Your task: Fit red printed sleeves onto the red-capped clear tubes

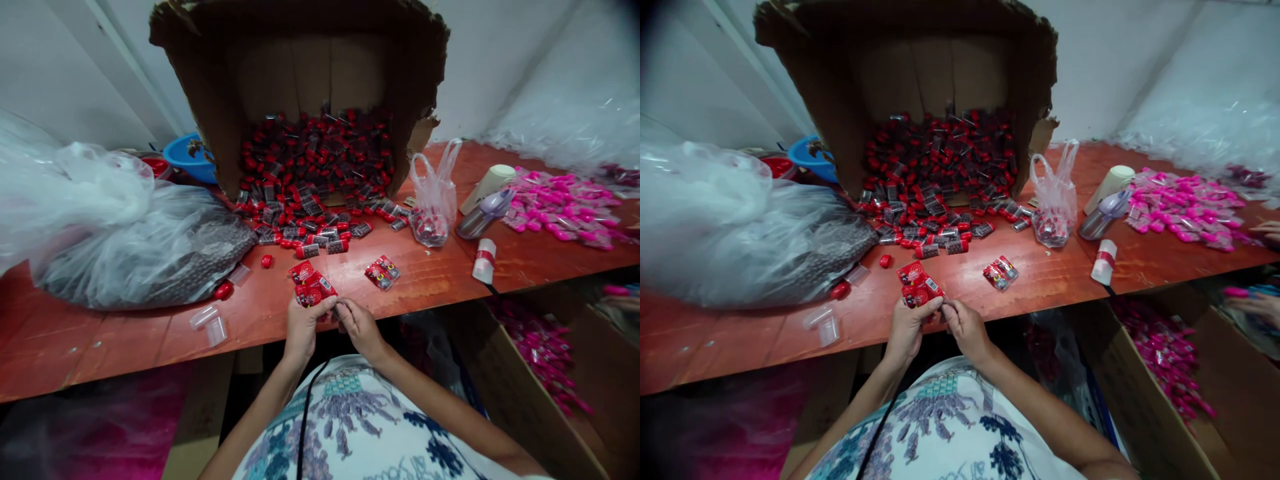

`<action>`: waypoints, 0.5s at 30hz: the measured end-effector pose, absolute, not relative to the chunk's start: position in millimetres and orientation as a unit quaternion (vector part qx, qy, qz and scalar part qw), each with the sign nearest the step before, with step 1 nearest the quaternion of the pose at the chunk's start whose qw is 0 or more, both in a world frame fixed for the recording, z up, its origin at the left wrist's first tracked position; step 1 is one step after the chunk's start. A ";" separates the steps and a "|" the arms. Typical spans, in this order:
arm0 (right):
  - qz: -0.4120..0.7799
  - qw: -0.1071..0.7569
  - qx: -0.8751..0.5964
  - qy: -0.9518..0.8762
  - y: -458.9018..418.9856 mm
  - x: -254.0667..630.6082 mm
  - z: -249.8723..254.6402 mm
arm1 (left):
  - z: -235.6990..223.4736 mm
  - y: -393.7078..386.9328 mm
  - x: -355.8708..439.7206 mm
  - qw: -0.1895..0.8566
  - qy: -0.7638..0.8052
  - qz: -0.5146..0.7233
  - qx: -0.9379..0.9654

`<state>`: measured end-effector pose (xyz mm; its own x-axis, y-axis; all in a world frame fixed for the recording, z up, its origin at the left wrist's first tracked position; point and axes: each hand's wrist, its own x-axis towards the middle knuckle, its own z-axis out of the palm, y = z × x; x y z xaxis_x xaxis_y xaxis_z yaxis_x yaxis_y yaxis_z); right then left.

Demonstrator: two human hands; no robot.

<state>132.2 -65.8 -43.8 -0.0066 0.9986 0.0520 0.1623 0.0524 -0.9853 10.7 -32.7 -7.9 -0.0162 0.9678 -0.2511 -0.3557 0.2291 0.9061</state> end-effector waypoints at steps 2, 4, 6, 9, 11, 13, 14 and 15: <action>0.388 0.466 -0.551 -0.573 -66.8 133.3 -41.8 | -9.6 -35.4 12.9 0.610 0.479 0.543 0.321; 0.391 0.463 -0.558 -0.567 -67.7 133.9 -38.3 | -12.6 -38.1 13.9 0.614 0.474 0.547 0.314; 0.454 0.464 -0.542 -0.534 -68.2 133.8 -35.0 | -16.2 -40.2 13.8 0.632 0.459 0.546 0.303; 0.553 0.467 -0.507 -0.468 -67.2 132.7 -34.5 | -21.4 -41.4 13.3 0.655 0.436 0.542 0.295; 0.580 0.476 -0.492 -0.442 -65.8 131.7 -37.8 | -24.8 -40.5 12.9 0.667 0.428 0.533 0.296; 0.593 0.489 -0.482 -0.421 -64.0 131.4 -42.4 | -28.6 -38.3 12.1 0.677 0.427 0.522 0.295; 0.595 0.494 -0.482 -0.412 -63.0 131.7 -44.6 | -30.5 -37.1 11.5 0.677 0.431 0.521 0.292; 0.594 0.496 -0.485 -0.407 -61.9 132.5 -46.4 | -32.2 -36.0 10.7 0.673 0.437 0.526 0.284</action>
<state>132.5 -61.9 -46.4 -0.0359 0.9845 -0.1719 -0.1943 -0.1756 -0.9651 10.7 -36.0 -32.2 0.0666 0.9550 -0.2890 -0.4592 0.2865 0.8409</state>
